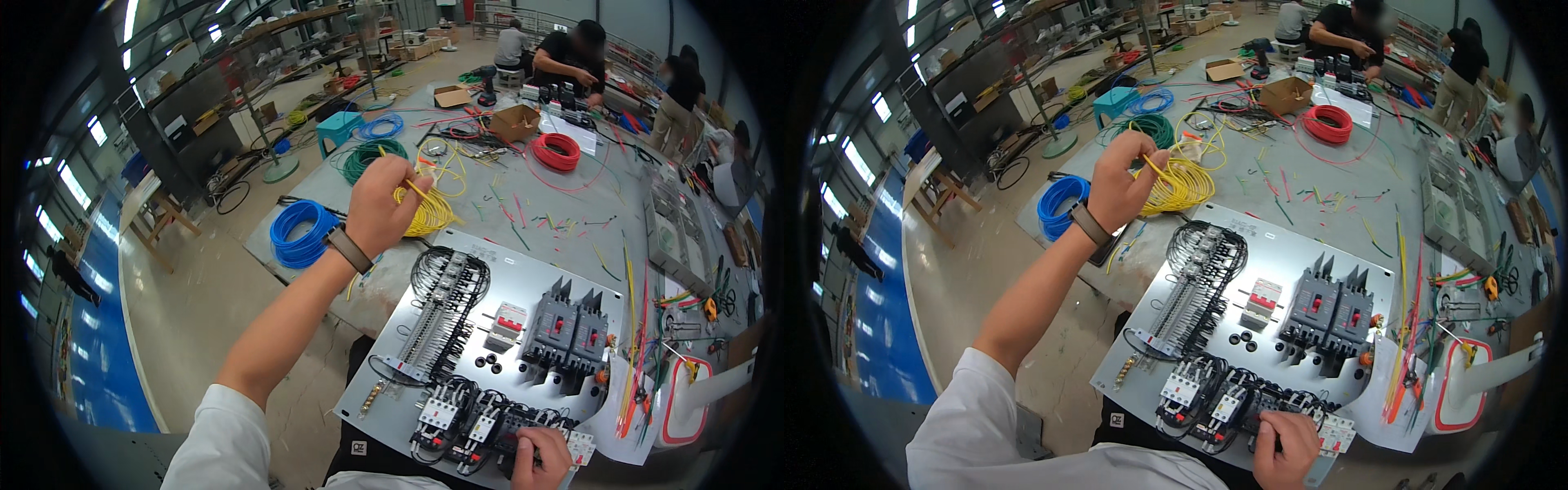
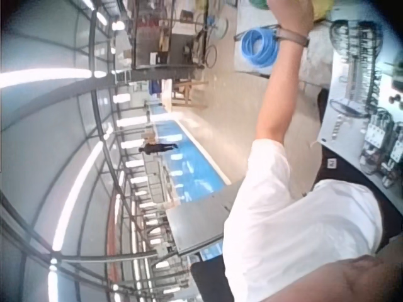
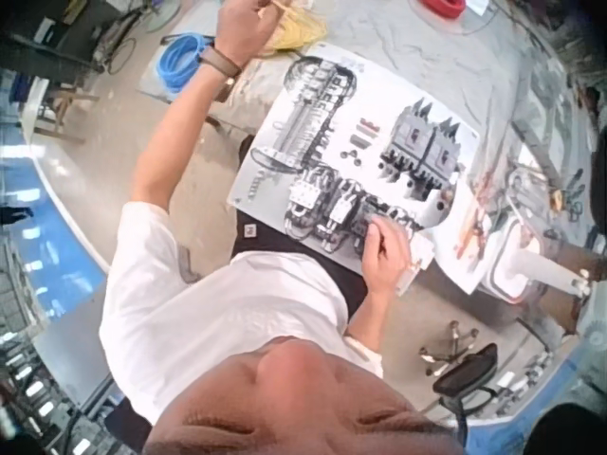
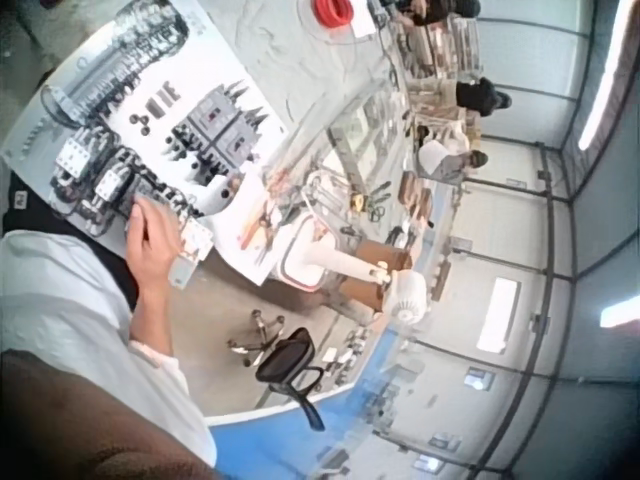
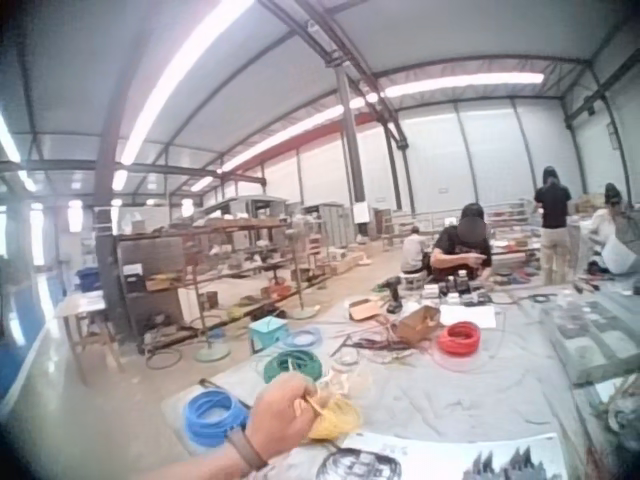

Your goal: The person strips insulation from colored wires and connects them to terminals on an electrical panel. They use wire cutters and a screwdriver to prepare and secure the wires to the circuit breakers and terminal blocks.

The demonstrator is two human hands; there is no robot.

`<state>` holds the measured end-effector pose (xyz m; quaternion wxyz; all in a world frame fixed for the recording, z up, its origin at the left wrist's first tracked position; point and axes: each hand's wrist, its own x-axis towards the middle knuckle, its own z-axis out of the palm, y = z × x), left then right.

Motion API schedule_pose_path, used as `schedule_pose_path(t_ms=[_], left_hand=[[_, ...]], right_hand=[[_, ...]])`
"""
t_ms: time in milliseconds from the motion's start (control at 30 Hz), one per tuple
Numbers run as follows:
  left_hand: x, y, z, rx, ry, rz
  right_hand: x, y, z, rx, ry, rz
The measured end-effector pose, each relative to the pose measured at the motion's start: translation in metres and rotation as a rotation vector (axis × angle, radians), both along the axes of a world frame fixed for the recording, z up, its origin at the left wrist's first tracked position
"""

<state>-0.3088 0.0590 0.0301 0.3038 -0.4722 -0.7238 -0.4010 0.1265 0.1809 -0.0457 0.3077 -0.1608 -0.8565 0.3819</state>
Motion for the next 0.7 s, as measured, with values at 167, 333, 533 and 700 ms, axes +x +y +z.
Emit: schedule_pose_path(t_ms=[167,333,533,700], left_hand=[[-0.032,0.025,-0.003,-0.035,-0.097,-0.101],[-0.068,0.032,-0.027,0.098,-0.146,-0.015],[-0.1,0.03,-0.062,0.324,-0.357,0.272],[-0.099,0.025,-0.072,0.225,-0.283,0.255]], right_hand=[[-0.004,0.007,0.001,0.011,0.012,0.036],[-0.005,0.009,0.001,0.032,0.023,0.038],[-0.007,0.008,0.004,0.037,0.022,0.037],[-0.007,0.009,0.004,0.033,0.016,0.035]])
